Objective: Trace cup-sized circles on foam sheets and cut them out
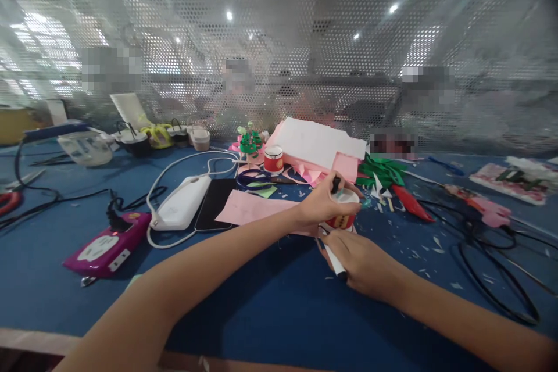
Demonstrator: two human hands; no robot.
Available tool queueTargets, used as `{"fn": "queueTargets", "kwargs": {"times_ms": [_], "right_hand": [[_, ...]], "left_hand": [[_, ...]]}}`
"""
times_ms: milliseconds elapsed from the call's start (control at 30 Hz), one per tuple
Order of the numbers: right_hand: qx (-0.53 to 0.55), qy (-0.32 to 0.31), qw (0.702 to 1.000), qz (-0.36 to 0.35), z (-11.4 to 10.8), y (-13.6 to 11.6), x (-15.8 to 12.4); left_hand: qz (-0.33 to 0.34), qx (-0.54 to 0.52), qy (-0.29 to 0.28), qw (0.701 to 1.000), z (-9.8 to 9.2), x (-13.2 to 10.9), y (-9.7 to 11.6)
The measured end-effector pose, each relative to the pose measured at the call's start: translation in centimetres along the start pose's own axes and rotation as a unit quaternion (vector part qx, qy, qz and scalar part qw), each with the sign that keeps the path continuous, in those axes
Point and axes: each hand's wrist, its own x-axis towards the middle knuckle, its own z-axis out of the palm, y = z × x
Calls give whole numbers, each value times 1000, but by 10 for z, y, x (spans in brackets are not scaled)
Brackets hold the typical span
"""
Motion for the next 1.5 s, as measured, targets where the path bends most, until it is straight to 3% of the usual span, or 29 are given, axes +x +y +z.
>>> {"fn": "queueTargets", "kwargs": {"times_ms": [233,367,667,867,933,967,1033,1100,1167,1267,1400,1500], "right_hand": [[-7,-47,998,32,3,-3,6],[5,-43,998,34,1,-4,4],[35,-29,999,20,-17,4,-26],[115,-31,989,86,-31,22,-50],[170,-4,968,182,-34,34,-58],[192,34,945,263,-35,43,-61],[253,147,858,422,-35,63,-62],[329,227,775,489,-32,87,-57],[415,235,724,497,-25,109,-49],[498,176,696,487,-11,130,-30],[547,127,677,476,10,136,3],[537,67,706,456,23,138,26]], "left_hand": [[-2,-6,-14,1000,-1,0,2],[5,-6,-13,1000,0,1,2],[-3,-14,-6,1000,0,2,-1],[-13,-5,2,1000,2,2,3],[-16,-2,8,1000,2,2,4],[-16,-2,8,1000,2,2,4],[-17,-2,8,1000,2,2,4],[-19,1,5,1000,2,2,3],[-18,0,1,1000,1,2,3],[-16,-5,-12,1000,1,2,4],[-25,43,4,999,1,2,6],[-14,82,21,996,0,3,6]]}}
